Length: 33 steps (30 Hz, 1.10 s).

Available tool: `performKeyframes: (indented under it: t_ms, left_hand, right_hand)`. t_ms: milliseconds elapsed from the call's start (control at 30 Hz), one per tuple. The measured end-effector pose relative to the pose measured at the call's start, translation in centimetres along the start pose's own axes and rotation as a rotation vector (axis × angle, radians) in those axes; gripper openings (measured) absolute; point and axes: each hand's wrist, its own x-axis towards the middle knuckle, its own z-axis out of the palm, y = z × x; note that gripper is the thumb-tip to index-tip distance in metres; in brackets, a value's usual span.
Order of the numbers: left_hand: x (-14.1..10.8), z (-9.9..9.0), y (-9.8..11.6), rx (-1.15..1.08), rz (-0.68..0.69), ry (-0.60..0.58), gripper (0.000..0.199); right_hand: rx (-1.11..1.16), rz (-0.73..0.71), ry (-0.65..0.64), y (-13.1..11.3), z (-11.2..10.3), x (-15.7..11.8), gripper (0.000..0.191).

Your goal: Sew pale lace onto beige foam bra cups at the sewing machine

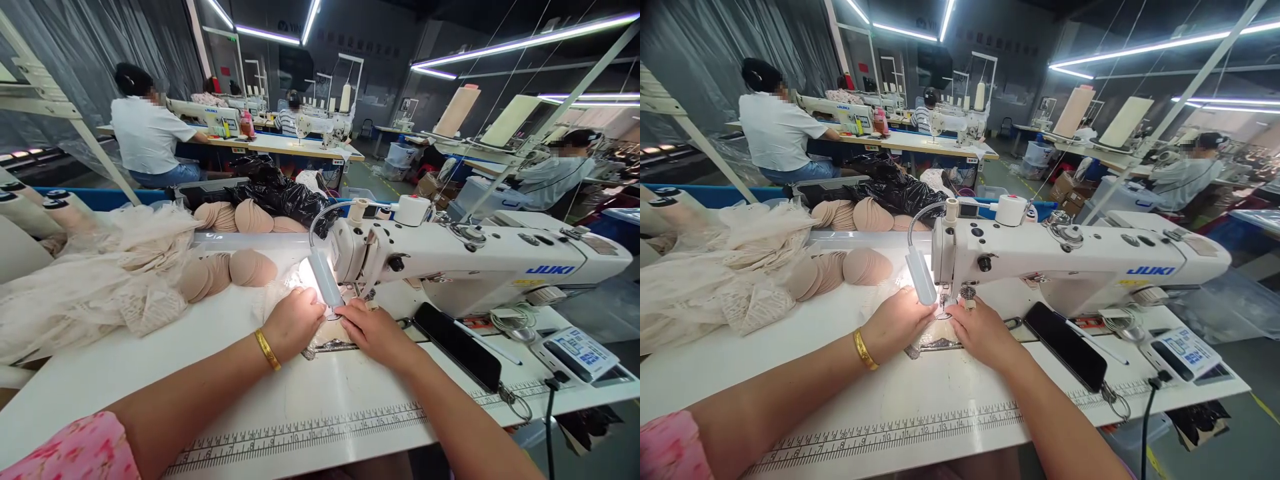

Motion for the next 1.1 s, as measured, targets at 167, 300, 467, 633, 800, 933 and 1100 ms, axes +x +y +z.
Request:
performKeyframes:
  t_ms: [167, 300, 467, 633, 800, 933, 1100]
  left_hand:
    - [0.4, 0.0, 0.5, 0.040, -0.005, -0.014, 0.021]
    - [0.6, -0.6, 0.7, 0.065, -0.014, -0.006, 0.019]
    - [0.5, -0.9, 1.0, 0.070, -0.076, -0.063, 0.026]
    - [0.3, -1.5, 1.0, 0.081, -0.051, -0.141, 0.012]
    - [-4.3, -5.5, 0.8, 0.006, 0.017, -0.283, 0.016]
    - [-11.7, -11.3, 0.8, -0.463, 0.026, -0.391, 0.020]
    - [-21.4, -15.0, 0.7, -0.823, -0.256, -0.646, 0.024]
  right_hand:
    - [0.005, -0.007, 0.023, 0.0, 0.1, -0.1, 0.026]
    - [-0.006, 0.003, 0.015, 0.0, 0.2, 0.0, 0.025]
    - [-0.017, 0.007, 0.019, 0.4, 0.6, 0.0, 0.025]
    - [-0.024, -0.036, 0.063, 0.3, 1.1, -0.2, 0.024]
    - [-0.041, -0.215, 0.128, -3.0, 1.7, 0.3, 0.037]
    - [-0.028, -0.374, 0.078, -8.3, 1.8, -0.3, 0.032]
    - [0.476, -0.386, -0.275, -16.1, 1.6, -6.0, 0.020]
